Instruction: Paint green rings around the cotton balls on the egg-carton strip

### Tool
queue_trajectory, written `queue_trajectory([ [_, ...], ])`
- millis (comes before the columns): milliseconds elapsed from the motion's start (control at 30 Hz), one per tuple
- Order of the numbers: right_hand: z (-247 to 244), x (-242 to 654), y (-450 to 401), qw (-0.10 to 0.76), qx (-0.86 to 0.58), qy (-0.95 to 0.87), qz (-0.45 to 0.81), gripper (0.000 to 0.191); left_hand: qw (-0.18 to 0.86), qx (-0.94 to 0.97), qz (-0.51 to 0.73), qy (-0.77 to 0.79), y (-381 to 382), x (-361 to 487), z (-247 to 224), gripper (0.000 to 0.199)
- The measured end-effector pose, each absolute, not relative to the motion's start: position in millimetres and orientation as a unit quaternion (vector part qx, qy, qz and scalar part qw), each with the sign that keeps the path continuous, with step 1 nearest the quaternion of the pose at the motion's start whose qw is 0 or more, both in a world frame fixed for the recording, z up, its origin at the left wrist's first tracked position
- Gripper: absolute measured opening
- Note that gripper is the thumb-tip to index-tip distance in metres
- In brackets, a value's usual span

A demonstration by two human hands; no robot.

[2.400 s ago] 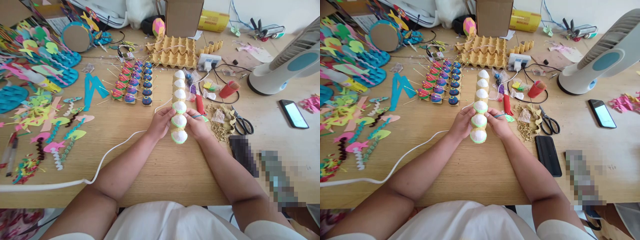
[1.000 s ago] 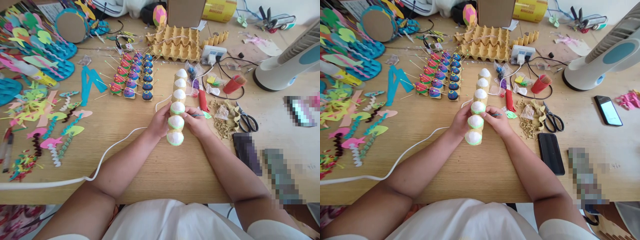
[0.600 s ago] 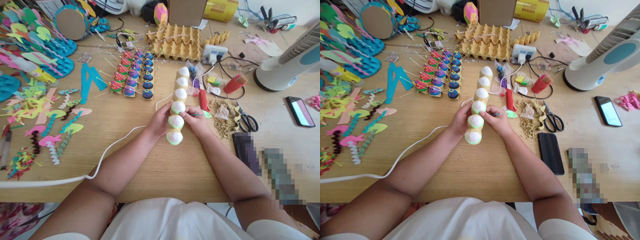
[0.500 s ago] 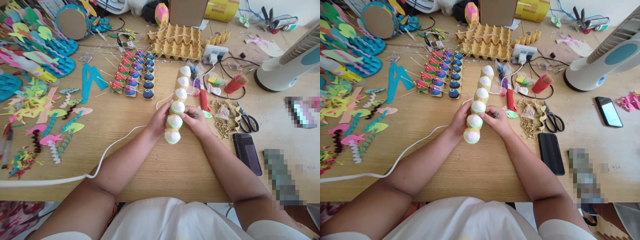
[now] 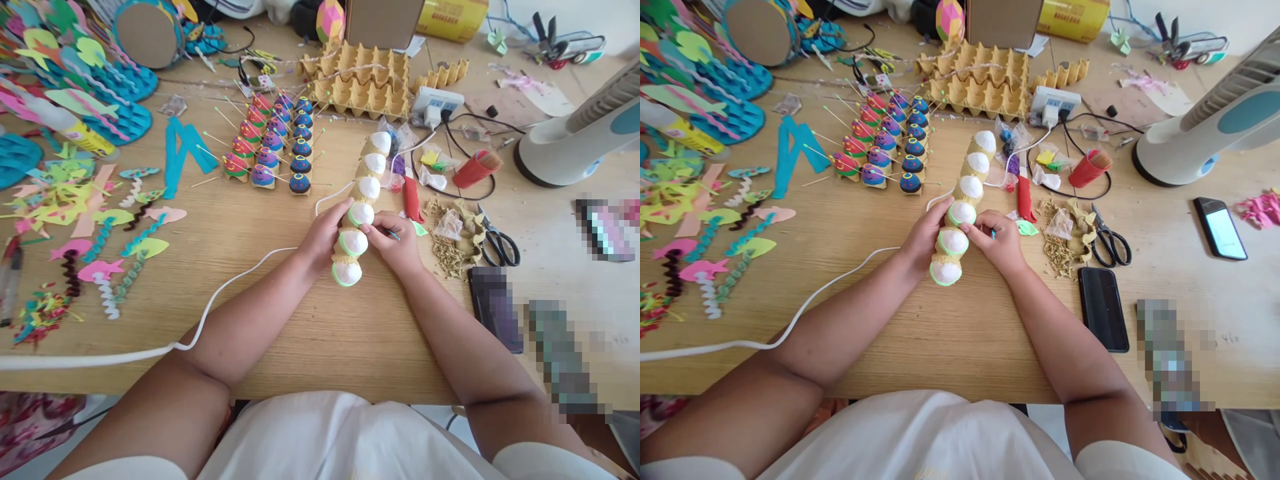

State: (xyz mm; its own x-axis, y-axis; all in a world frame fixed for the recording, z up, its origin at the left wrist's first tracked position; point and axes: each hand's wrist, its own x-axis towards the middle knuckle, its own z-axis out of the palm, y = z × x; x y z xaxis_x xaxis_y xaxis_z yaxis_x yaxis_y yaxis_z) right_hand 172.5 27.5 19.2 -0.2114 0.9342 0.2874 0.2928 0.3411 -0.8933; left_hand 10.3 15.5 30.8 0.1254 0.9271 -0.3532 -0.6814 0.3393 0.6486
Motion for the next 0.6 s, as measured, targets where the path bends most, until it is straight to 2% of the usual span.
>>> queue_trajectory([
  [133, 13.4, 171.7, 31.1, 0.494, -0.439, -0.62, 0.423, 0.059, 0.722, 0.136, 0.565, 0.375, 18.5, 5.5, 26.9, 0.039],
  [300, 11.7, 167.2, 34.8, 0.577, -0.411, -0.513, 0.485, 0.058, 0.72, 0.132, 0.557, 0.391, 20.3, 2.6, 25.5, 0.037],
  [400, 15.2, 165.9, 32.9, 0.576, -0.408, -0.495, 0.507, 0.058, 0.724, 0.139, 0.543, 0.403, 20.0, 2.5, 27.5, 0.037],
  [600, 18.6, 165.3, 26.7, 0.523, -0.334, -0.502, 0.602, 0.043, 0.726, 0.128, 0.544, 0.401, 21.8, 0.8, 28.1, 0.039],
])
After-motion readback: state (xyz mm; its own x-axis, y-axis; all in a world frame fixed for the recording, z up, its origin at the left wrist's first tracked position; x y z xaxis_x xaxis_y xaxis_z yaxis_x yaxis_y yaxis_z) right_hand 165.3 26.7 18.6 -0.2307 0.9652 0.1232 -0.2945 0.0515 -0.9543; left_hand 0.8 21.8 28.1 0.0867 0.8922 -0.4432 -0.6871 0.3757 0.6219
